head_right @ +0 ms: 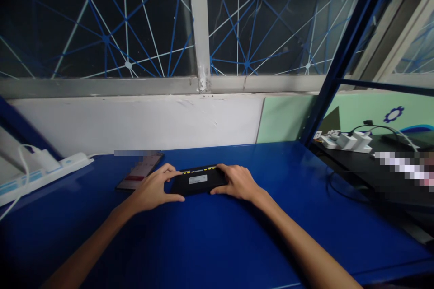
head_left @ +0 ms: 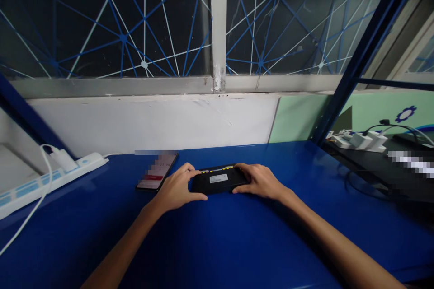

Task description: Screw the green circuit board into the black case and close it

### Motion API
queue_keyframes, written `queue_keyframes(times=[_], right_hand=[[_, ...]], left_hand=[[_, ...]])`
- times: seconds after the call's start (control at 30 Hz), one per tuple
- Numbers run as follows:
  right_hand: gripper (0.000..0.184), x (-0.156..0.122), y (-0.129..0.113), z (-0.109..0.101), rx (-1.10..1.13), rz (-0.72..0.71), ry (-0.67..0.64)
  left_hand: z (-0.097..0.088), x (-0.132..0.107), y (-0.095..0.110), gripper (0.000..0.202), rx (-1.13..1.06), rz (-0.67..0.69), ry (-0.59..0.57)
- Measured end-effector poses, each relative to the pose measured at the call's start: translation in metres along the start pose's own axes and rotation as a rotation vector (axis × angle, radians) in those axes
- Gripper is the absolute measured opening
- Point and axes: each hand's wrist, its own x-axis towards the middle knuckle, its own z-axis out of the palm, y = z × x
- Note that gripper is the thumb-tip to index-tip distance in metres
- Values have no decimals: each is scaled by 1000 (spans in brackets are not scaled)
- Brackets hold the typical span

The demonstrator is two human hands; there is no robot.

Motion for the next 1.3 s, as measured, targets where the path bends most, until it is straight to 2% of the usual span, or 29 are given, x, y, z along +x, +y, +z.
queue_keyframes(times=[0.57,1.03,1.3], right_hand=[[75,0,1,4,-54,-23,-11],[77,0,2,3,-109,-63,-10],[76,1,3,10,-150,-102,6]], left_hand=[[-1,1,2,65,19,-11,-31],[-2,-1,4,63,38,8,-20],[-1,-1,4,61,88,5,4]])
